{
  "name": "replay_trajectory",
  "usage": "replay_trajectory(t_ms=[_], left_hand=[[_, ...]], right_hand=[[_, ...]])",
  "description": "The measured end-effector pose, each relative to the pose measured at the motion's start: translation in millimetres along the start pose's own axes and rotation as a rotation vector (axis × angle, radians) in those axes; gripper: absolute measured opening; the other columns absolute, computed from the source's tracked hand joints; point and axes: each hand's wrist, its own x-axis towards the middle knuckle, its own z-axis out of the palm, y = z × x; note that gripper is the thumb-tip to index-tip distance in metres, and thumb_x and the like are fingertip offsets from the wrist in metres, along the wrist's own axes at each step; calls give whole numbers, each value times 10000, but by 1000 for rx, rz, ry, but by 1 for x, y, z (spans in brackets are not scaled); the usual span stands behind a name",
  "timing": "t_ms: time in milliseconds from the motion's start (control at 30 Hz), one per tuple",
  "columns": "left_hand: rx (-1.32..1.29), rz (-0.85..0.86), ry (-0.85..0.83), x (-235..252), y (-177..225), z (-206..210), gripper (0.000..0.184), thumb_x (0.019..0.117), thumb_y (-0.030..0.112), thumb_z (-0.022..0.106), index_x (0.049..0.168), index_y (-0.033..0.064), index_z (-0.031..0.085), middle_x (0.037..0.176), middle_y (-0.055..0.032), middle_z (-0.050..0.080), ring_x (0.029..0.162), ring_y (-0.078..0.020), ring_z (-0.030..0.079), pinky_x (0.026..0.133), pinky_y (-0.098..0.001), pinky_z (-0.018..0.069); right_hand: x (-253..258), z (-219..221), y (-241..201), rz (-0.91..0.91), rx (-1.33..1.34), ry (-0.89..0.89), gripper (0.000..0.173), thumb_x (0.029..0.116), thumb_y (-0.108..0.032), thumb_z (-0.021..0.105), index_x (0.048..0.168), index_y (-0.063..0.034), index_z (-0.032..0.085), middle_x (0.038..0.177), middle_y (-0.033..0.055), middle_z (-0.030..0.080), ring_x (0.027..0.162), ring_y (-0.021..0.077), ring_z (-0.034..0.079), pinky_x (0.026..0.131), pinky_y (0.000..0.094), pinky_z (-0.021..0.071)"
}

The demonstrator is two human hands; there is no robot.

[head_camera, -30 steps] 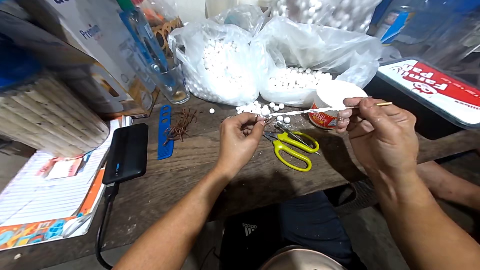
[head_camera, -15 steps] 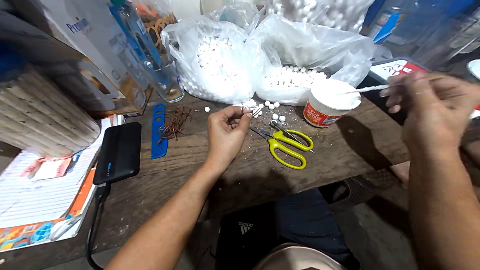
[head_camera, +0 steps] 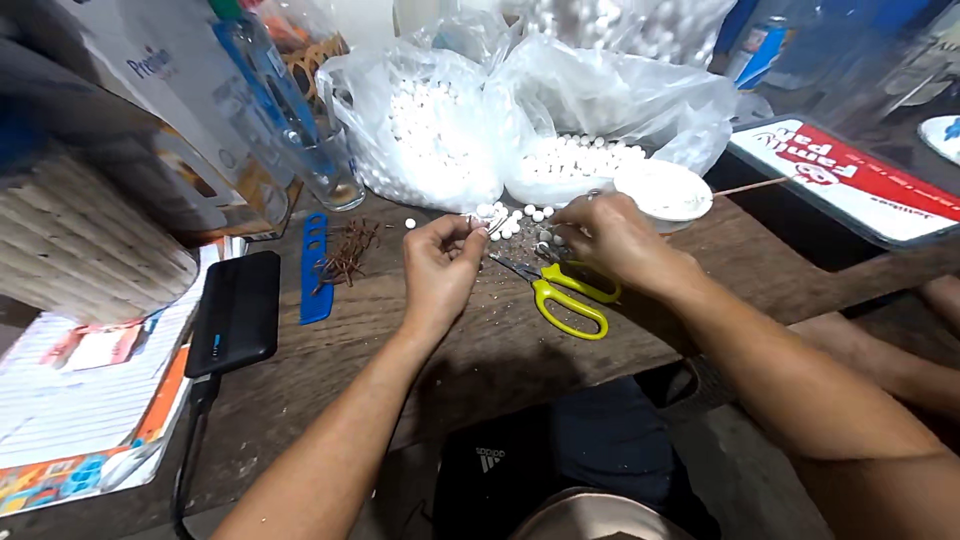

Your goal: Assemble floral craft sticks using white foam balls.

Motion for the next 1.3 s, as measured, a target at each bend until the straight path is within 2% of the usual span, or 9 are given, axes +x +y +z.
replay_trajectory(t_ms=[133,267,400,500,567,667,1033,1167,1300], left_hand=[[29,-22,-13,0,-1,-1,33,950,-9,660,938,-18,689,780,1,662,633,32,600,610,-132,519],[28,-11,-34,-2,-2,1,36,955,-4,656,940,-15,686,791,-6,668,624,34,587,585,-123,495],[40,4,-35,-3,-3,1,37,949,-4,655,938,-11,690,802,-16,675,623,26,591,586,-129,501],[35,18,-35,-3,-4,2,37,945,-14,653,942,-24,689,811,-25,675,632,30,590,589,-125,496],[28,21,-33,-3,-3,2,38,944,-15,652,940,-23,689,809,-22,675,631,31,590,587,-124,498],[46,29,-33,-3,-2,1,39,949,-4,654,944,-18,690,799,-19,671,615,36,576,570,-119,483],[66,48,-29,-3,-1,2,40,947,-3,657,946,-19,694,788,-20,666,605,41,563,560,-112,469],[59,47,-33,-3,-2,2,44,949,0,657,950,-27,692,797,-36,674,616,27,582,576,-127,489],[72,55,-35,-3,-2,2,50,950,-2,650,951,-29,692,810,-42,676,623,24,589,583,-128,495]], right_hand=[[30,11,13,112,-1,-242,145,971,-39,636,1006,12,767,934,210,724,917,400,694,822,595,524],[32,8,15,108,129,-215,113,948,-45,674,986,-1,771,910,172,727,857,321,691,814,536,530],[32,8,9,152,711,5,195,937,4,638,1120,43,694,923,61,693,734,69,667,714,258,597],[31,7,-6,339,1267,51,252,929,139,525,1066,18,698,898,19,734,745,83,715,734,247,625],[29,7,-8,381,1434,17,285,946,130,465,1051,11,702,883,22,740,759,88,720,754,241,620],[28,11,-9,395,1509,1,281,967,105,449,1020,-7,700,869,20,739,758,85,719,760,236,617],[25,21,-4,316,1507,21,261,900,105,533,1012,-28,728,900,15,732,799,84,704,784,247,608],[25,21,-5,342,1517,29,266,939,116,497,1008,-19,716,873,16,736,759,76,705,753,228,609],[25,18,-7,417,1554,1,278,983,111,446,1066,7,690,949,49,744,791,90,722,767,222,612]])
